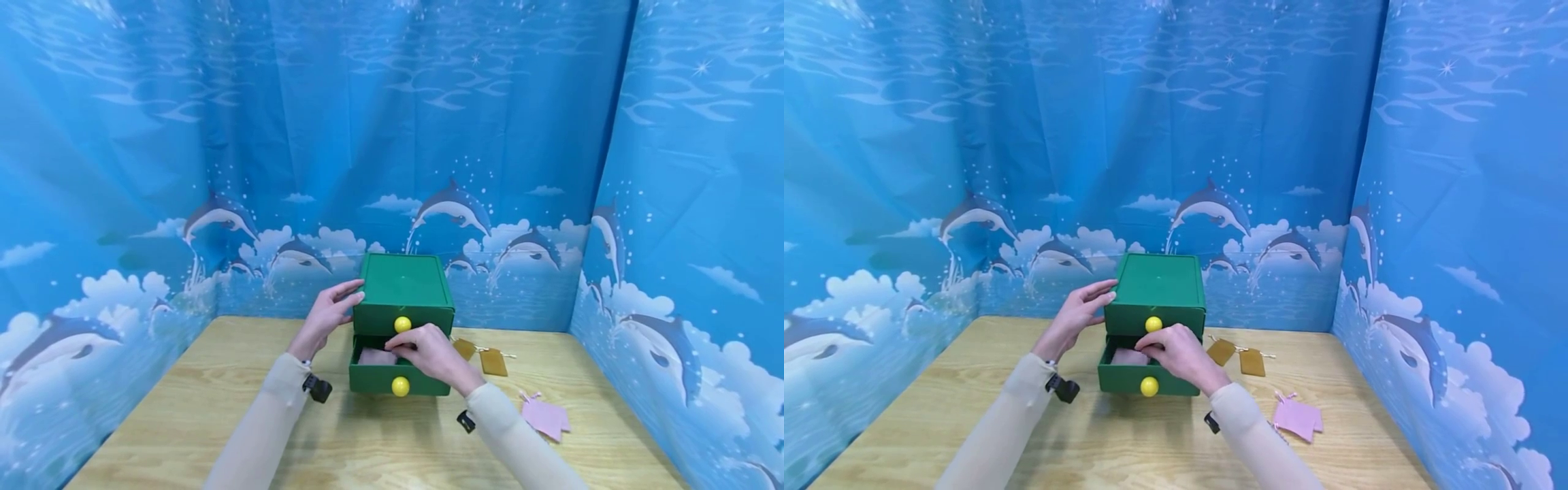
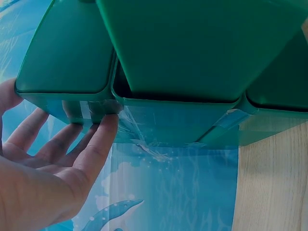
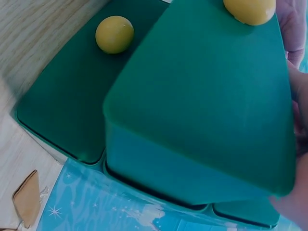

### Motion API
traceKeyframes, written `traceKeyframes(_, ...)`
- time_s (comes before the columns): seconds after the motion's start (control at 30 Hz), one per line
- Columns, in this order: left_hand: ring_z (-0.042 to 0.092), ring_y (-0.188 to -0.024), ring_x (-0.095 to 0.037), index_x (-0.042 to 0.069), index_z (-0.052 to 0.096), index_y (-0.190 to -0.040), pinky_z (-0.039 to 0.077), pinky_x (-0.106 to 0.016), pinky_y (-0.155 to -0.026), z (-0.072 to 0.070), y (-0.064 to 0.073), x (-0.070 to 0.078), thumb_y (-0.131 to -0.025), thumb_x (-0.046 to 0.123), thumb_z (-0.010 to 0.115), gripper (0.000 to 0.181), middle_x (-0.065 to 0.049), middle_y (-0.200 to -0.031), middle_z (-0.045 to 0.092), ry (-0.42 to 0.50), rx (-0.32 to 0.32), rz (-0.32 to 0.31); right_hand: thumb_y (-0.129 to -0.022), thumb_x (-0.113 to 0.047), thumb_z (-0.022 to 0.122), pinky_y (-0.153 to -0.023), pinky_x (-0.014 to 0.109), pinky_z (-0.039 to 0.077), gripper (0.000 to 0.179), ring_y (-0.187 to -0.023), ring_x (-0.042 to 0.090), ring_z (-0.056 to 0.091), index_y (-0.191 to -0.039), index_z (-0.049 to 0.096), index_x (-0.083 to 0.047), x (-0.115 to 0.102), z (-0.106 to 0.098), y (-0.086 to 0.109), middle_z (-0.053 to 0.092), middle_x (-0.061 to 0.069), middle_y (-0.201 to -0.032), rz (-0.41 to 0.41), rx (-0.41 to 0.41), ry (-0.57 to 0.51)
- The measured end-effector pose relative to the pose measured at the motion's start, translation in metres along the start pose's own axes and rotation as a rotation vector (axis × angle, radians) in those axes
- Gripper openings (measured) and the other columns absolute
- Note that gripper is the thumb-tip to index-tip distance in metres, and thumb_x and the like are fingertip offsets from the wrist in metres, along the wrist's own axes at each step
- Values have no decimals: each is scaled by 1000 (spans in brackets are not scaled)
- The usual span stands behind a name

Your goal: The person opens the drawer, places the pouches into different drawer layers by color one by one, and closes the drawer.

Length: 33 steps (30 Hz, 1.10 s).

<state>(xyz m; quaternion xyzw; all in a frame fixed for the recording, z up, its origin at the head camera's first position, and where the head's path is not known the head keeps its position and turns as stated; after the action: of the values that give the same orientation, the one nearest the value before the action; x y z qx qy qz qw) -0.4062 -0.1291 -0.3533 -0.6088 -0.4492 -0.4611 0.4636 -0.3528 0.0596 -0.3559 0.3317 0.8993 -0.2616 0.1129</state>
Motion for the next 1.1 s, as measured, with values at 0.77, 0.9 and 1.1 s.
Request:
traceKeyframes(0.77,41,-140,-30,22,55,-141,44,-53,-108,2,1,1,-100,36,57,43,-7,-151,45,-7,-12,14,-93,-24,69,-52,22,49,17,-63,23,65,-99,77,-10,37,-42,37,70,1,-72,81,255,-251)
traceKeyframes(0.9,40,-140,-30,21,56,-140,44,-52,-108,2,1,2,-100,36,57,42,-6,-152,44,-9,-17,16,-92,-24,70,-47,21,43,15,-58,18,58,-98,77,-13,48,-50,47,68,4,-70,153,294,-247)
traceKeyframes(1.1,40,-140,-31,20,56,-140,44,-52,-108,1,1,3,-100,35,56,42,-7,-152,43,-14,-20,20,-93,-29,68,-48,23,41,15,-63,10,53,-100,77,-18,68,-56,62,68,1,-78,264,295,-265)
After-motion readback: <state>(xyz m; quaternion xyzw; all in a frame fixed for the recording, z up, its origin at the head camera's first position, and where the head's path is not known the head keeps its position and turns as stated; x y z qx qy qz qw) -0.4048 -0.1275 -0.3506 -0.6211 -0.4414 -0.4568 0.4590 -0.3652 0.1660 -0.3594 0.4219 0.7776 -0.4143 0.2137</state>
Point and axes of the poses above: each hand's wrist, its own y-axis away from the middle knuckle, its own z-axis out of the palm, x = y × z, the point moved 7 cm from there along -y, towards the middle knuckle
